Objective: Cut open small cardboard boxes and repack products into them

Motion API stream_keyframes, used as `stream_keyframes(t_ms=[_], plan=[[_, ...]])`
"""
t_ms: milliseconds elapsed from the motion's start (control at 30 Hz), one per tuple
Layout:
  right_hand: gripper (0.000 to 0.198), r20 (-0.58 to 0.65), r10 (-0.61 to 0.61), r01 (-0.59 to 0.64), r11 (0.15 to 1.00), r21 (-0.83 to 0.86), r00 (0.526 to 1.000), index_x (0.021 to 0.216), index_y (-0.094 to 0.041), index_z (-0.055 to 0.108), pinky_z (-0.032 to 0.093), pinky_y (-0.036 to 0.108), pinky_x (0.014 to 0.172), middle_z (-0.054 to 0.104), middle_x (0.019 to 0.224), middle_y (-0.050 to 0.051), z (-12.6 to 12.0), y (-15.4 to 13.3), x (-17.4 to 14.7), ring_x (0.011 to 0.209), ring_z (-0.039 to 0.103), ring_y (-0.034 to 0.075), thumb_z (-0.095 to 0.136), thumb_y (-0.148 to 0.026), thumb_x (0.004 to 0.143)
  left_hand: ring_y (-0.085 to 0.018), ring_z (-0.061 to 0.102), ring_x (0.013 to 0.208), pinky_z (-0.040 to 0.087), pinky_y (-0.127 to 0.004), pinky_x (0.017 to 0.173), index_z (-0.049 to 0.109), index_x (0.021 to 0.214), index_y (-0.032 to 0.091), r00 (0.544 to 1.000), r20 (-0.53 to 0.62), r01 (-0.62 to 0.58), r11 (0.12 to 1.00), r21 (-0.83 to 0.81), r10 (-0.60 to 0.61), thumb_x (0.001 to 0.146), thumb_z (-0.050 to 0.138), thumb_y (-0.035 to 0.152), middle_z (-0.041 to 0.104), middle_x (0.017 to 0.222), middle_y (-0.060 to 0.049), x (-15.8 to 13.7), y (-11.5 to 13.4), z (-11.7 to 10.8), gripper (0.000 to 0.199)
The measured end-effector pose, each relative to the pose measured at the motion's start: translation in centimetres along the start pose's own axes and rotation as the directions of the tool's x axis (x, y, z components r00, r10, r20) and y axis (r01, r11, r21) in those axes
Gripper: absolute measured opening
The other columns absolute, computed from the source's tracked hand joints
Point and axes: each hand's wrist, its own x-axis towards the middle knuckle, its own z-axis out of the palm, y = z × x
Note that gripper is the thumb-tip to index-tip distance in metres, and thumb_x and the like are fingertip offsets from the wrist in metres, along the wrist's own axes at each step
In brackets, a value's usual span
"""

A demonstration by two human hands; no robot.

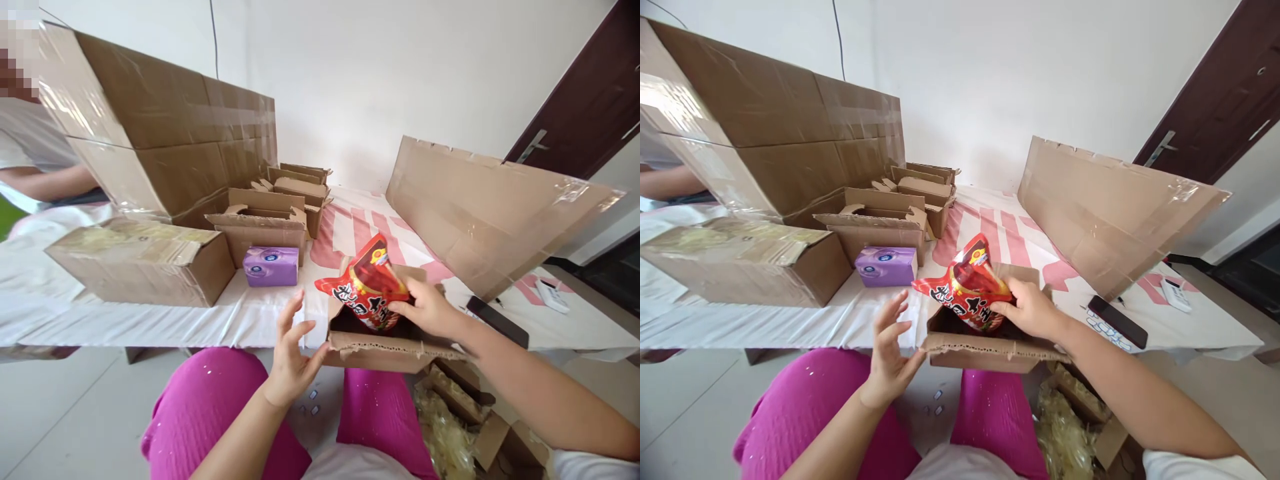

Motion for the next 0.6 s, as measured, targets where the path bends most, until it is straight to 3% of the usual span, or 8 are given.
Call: stream_keyframes(t_ms=[100, 200, 333, 400, 433, 467, 500, 600], plan=[[0.023, -0.067, 0.009, -0.012, 0.999, -0.045, 0.998, 0.103, -0.02, 0.058, 0.055, 0.036, 0.075, 0.073, 0.093, 0.006, 1.6, 0.5, 0.3, 0.087, 0.068, 0.024, 0.058, -0.036, 0.087, -0.035, 0.031, 0.142, 0.04, -0.06, 0.105, 0.042, 0.131, 0.028, 0.989, 0.147, -0.008, 1.0, -0.018, 0.011, 0.088, 0.059, 0.02, 0.034, 0.148, -0.018, -0.1, -0.2, 0.3, 0.046], [0.023, -0.371, -0.092, 0.078, 0.995, -0.054, 0.924, 0.101, -0.021, 0.058, 0.055, 0.035, 0.073, 0.072, 0.093, 0.006, 0.5, 0.3, 0.3, 0.084, 0.068, 0.022, 0.059, -0.039, 0.087, -0.031, 0.039, 0.138, 0.043, -0.056, 0.104, 0.039, 0.135, 0.027, 0.989, 0.146, 0.035, 0.997, -0.07, -0.025, 0.089, 0.055, 0.015, 0.046, 0.14, -0.018, -0.4, -0.6, 0.8, 0.05], [0.034, -0.795, -0.135, 0.031, 0.989, -0.145, 0.591, 0.112, -0.018, 0.051, 0.052, 0.04, 0.081, 0.065, 0.107, 0.012, -4.6, 2.0, 0.0, 0.096, 0.065, 0.024, 0.052, -0.045, 0.09, -0.028, 0.043, 0.134, 0.045, -0.051, 0.103, 0.03, 0.144, 0.028, 0.988, 0.142, 0.068, 0.993, -0.1, -0.054, 0.089, 0.055, 0.014, 0.044, 0.141, -0.018, -0.5, -0.6, 0.9, 0.062], [0.039, -0.892, -0.141, -0.179, 0.955, -0.237, 0.429, 0.113, -0.015, 0.05, 0.048, 0.045, 0.085, 0.064, 0.109, 0.016, -6.9, 4.8, -0.3, 0.1, 0.061, 0.028, 0.051, -0.046, 0.089, -0.029, 0.037, 0.139, 0.042, -0.052, 0.104, 0.026, 0.147, 0.03, 0.99, 0.134, 0.048, 0.996, -0.079, -0.037, 0.089, 0.054, 0.014, 0.035, 0.147, -0.018, -0.3, -0.2, 0.7, 0.066], [0.04, -0.903, -0.12, -0.319, 0.909, -0.267, 0.414, 0.111, -0.014, 0.052, 0.047, 0.046, 0.083, 0.064, 0.104, 0.017, -7.5, 6.6, -0.6, 0.096, 0.061, 0.03, 0.052, -0.046, 0.088, -0.029, 0.033, 0.141, 0.041, -0.053, 0.105, 0.024, 0.148, 0.031, 0.99, 0.136, 0.036, 0.997, -0.075, -0.025, 0.09, 0.053, 0.014, 0.031, 0.15, -0.017, -0.2, 0.1, 0.6, 0.067], [0.038, -0.892, -0.076, -0.444, 0.846, -0.294, 0.445, 0.108, -0.013, 0.054, 0.046, 0.047, 0.079, 0.065, 0.098, 0.018, -7.8, 8.4, -1.1, 0.091, 0.061, 0.031, 0.053, -0.045, 0.086, -0.029, 0.03, 0.142, 0.039, -0.053, 0.106, 0.024, 0.148, 0.031, 0.99, 0.143, 0.026, 0.997, -0.075, -0.015, 0.091, 0.053, 0.016, 0.028, 0.152, -0.016, -0.1, 0.3, 0.5, 0.066], [0.034, -0.846, -0.026, -0.528, 0.772, -0.356, 0.532, 0.102, -0.013, 0.056, 0.044, 0.048, 0.078, 0.065, 0.091, 0.017, -7.7, 10.1, -1.7, 0.086, 0.06, 0.031, 0.054, -0.043, 0.085, -0.029, 0.028, 0.143, 0.038, -0.053, 0.108, 0.028, 0.147, 0.031, 0.988, 0.154, 0.026, 0.997, -0.076, -0.014, 0.092, 0.052, 0.018, 0.026, 0.153, -0.015, 0.1, 0.6, 0.4, 0.062], [0.018, -0.562, 0.064, -0.458, 0.657, -0.598, 0.825, 0.092, -0.016, 0.06, 0.038, 0.049, 0.085, 0.067, 0.086, 0.014, -5.3, 13.9, -3.8, 0.088, 0.058, 0.03, 0.051, -0.03, 0.084, -0.029, 0.028, 0.142, 0.036, -0.051, 0.109, 0.055, 0.127, 0.03, 0.982, 0.173, 0.093, 0.994, -0.056, -0.082, 0.094, 0.05, 0.024, 0.026, 0.153, -0.011, 0.5, 1.0, 0.5, 0.033]])
